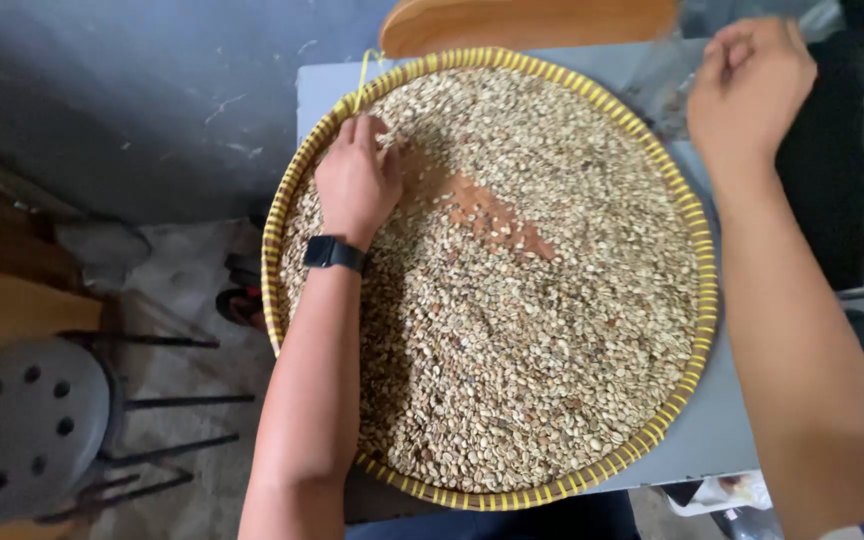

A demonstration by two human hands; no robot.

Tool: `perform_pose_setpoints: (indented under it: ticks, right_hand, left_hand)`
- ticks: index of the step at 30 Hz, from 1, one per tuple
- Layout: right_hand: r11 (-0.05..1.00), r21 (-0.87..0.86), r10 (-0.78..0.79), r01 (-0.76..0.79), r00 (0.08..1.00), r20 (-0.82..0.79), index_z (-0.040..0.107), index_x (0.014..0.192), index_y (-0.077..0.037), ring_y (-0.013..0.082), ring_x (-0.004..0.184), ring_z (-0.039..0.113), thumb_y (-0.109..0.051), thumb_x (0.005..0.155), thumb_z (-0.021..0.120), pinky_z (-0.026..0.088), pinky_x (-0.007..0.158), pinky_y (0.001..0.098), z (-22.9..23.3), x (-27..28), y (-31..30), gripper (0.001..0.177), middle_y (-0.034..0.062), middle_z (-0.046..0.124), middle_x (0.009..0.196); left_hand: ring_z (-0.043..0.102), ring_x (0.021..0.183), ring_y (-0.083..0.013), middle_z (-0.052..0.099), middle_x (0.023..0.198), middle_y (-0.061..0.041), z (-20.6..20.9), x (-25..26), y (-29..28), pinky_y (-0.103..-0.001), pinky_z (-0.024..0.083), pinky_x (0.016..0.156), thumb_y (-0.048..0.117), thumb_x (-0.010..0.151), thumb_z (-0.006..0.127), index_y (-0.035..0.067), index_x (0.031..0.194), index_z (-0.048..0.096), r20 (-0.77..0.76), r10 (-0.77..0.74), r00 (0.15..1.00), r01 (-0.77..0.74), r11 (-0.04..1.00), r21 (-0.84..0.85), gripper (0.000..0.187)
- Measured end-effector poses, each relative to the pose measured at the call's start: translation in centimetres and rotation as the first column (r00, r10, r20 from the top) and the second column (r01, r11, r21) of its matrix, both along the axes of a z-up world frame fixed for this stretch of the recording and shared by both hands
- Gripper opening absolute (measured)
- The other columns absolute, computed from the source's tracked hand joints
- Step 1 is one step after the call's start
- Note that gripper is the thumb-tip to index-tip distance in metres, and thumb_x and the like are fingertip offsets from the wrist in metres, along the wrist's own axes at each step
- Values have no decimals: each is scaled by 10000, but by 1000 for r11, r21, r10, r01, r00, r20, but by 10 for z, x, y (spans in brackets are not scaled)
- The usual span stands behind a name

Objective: Sorting green coffee beans by hand in a woven tray to remove defects and debris

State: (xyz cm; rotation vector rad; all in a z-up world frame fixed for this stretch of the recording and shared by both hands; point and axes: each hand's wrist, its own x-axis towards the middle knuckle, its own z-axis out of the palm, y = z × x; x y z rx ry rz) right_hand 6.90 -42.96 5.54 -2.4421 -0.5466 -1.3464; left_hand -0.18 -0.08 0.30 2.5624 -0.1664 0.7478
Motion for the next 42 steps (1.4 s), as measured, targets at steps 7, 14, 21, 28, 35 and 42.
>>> perform_pose_setpoints:
  ticks: [7,14,21,28,35,42]
  right_hand:
    - [980,-59,-192,190,981,-22,824,1004,-94,380,690,673,-7,896,692,523,654,494,-7,35,-4,192,141,678,922]
    - [935,153,354,-320,814,-460,772,995,-70,291,791,696,28,930,676,544,721,392,9,-59,113,151,109,724,864]
    - [748,-144,107,-648,333,-937,765,1123,-130,239,1206,634,-131,955,644,444,1161,447,15,-116,209,206,90,723,1251]
    - [749,-163,63,-642,314,-947,781,1089,-164,190,1120,664,-156,961,651,379,1218,457,-2,-117,219,183,13,742,1138]
    - [758,-196,34,-623,337,-941,731,1080,-143,236,1275,565,-173,995,600,390,1202,490,-12,-116,215,158,44,689,1177]
    - [798,-131,102,-588,345,-933,689,1102,-128,290,1481,376,-203,1028,531,346,1184,578,-6,-115,201,190,112,587,1422]
  left_hand:
    - [684,773,-286,686,1057,-102,0,-2,1,-425,553,518,117,884,671,110,1117,641,54,8,998,-9,1000,21,235]
    - [691,779,-324,643,1003,-98,-11,4,-2,-440,569,603,168,884,692,116,1077,602,58,27,998,-30,999,40,219]
    - [663,744,-323,665,994,-131,-7,1,0,-447,520,525,82,874,648,88,1059,600,60,-10,998,9,1000,16,191]
    - [632,658,-178,678,957,-95,-21,13,1,-291,556,505,45,893,667,80,1039,607,55,3,998,-5,999,39,162]
    - [624,646,-184,662,912,-87,-31,20,2,-302,555,474,22,880,643,73,1039,592,83,-7,997,1,997,73,175]
    - [659,712,-219,682,941,-103,-33,22,3,-341,605,554,26,872,635,63,1052,604,77,-8,997,2,997,75,187]
